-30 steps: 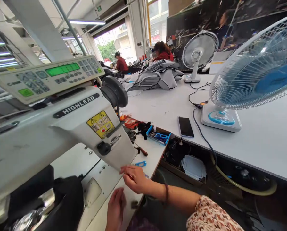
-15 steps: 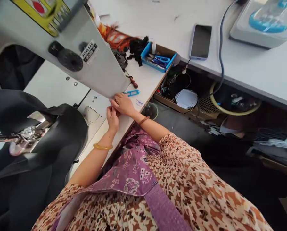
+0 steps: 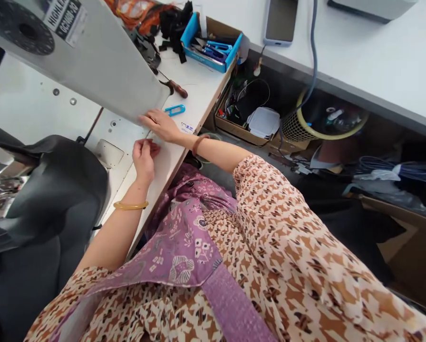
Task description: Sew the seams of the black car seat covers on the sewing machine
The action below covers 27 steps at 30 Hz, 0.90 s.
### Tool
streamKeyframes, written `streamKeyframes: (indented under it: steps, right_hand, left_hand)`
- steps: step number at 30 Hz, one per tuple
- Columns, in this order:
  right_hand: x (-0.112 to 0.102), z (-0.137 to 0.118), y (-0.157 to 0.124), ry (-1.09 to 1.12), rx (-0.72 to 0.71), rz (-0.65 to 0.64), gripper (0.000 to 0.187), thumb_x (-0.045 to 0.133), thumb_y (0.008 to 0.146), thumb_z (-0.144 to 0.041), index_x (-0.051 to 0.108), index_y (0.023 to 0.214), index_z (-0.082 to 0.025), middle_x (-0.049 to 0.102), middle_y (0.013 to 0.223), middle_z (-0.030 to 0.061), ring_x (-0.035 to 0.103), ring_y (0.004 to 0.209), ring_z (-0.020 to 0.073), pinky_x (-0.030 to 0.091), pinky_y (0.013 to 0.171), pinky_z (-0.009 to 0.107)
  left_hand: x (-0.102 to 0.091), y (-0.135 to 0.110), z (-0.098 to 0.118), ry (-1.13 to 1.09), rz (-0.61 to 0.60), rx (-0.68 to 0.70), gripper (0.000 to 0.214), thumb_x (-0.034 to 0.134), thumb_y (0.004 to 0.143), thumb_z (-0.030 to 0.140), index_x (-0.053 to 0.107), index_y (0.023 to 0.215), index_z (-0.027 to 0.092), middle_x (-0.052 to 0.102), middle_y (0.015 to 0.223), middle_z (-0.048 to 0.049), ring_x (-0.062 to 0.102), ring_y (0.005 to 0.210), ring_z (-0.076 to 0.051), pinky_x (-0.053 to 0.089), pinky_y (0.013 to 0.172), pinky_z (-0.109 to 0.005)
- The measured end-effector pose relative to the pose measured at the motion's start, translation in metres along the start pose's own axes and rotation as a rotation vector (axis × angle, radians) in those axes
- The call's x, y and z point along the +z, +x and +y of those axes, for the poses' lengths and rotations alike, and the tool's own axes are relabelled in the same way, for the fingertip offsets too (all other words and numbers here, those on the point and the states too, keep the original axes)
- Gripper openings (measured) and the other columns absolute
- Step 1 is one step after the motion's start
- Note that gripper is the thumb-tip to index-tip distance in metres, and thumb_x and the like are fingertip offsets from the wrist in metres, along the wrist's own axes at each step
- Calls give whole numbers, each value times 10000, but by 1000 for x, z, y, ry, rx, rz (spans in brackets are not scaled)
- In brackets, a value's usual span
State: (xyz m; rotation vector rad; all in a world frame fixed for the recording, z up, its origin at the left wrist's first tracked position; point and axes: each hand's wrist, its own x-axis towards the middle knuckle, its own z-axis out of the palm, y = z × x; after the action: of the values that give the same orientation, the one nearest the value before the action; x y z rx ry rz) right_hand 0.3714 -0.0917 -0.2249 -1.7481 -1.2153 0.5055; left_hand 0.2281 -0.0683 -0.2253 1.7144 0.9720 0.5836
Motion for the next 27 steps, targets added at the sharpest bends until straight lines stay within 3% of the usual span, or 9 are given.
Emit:
streamKeyframes:
  steps: [3,7,9,12,16,19,22,24,27]
  right_hand:
    - [-3,-2,-1,27,23,27,358,301,1003,-344,463,732,-175,560,844,36,502,877,139,375,876,267]
    - [-1,-3,-2,68,68,46,328,337,997,-303,380,693,-189,515,802,14,494,850,129,374,861,268]
    - [0,-2,-2,73,80,60,332,337,998,-304,366,687,-191,507,802,10,488,843,127,372,851,268]
    - [1,0,-1,55,74,62,346,326,1001,-328,370,685,-192,513,814,10,476,842,123,363,851,264]
    - [3,0,-1,40,79,45,363,313,1001,-370,420,704,-191,515,799,15,454,830,119,355,836,260]
    - [3,-3,-5,129,98,70,338,347,987,-330,427,689,-193,526,786,21,458,809,127,358,832,271]
    - [-3,-14,-14,264,109,59,335,335,968,-303,457,680,-183,544,734,15,483,734,121,388,781,262]
    - [-14,-27,-23,372,99,14,369,308,964,-346,473,681,-176,571,701,13,508,684,111,412,724,245]
    - [-34,-49,-34,541,111,-59,413,277,963,-432,472,705,-174,631,736,32,566,698,111,439,707,239]
  left_hand:
    - [-2,-36,-3,262,-101,98,366,271,980,468,485,985,172,556,873,-36,573,775,-112,493,775,-279]
    - [13,-91,-28,381,-512,62,185,552,887,357,604,854,182,627,877,-44,598,882,-157,477,889,-309]
    - [23,-105,-49,432,-697,0,142,611,853,307,634,831,168,654,901,-49,612,908,-170,480,916,-346]
    - [29,-108,-75,483,-811,-113,202,586,886,320,637,978,148,637,1096,-75,588,1046,-196,457,976,-439]
    - [21,-110,-75,439,-784,-262,241,586,888,337,627,1021,140,618,1147,-83,566,1105,-213,436,1000,-476]
    - [15,-117,-41,285,-714,-340,178,631,838,314,667,881,145,668,995,-73,599,1034,-210,444,1002,-432]
    - [9,-116,7,29,-604,-377,224,591,839,371,678,887,171,691,883,-52,649,878,-183,535,861,-345]
    - [4,-102,33,-151,-467,-383,296,510,880,418,653,955,170,693,928,-61,664,855,-162,561,798,-306]
    - [0,-59,55,-378,-239,-377,261,436,921,352,613,922,160,686,924,-64,668,880,-123,554,849,-258]
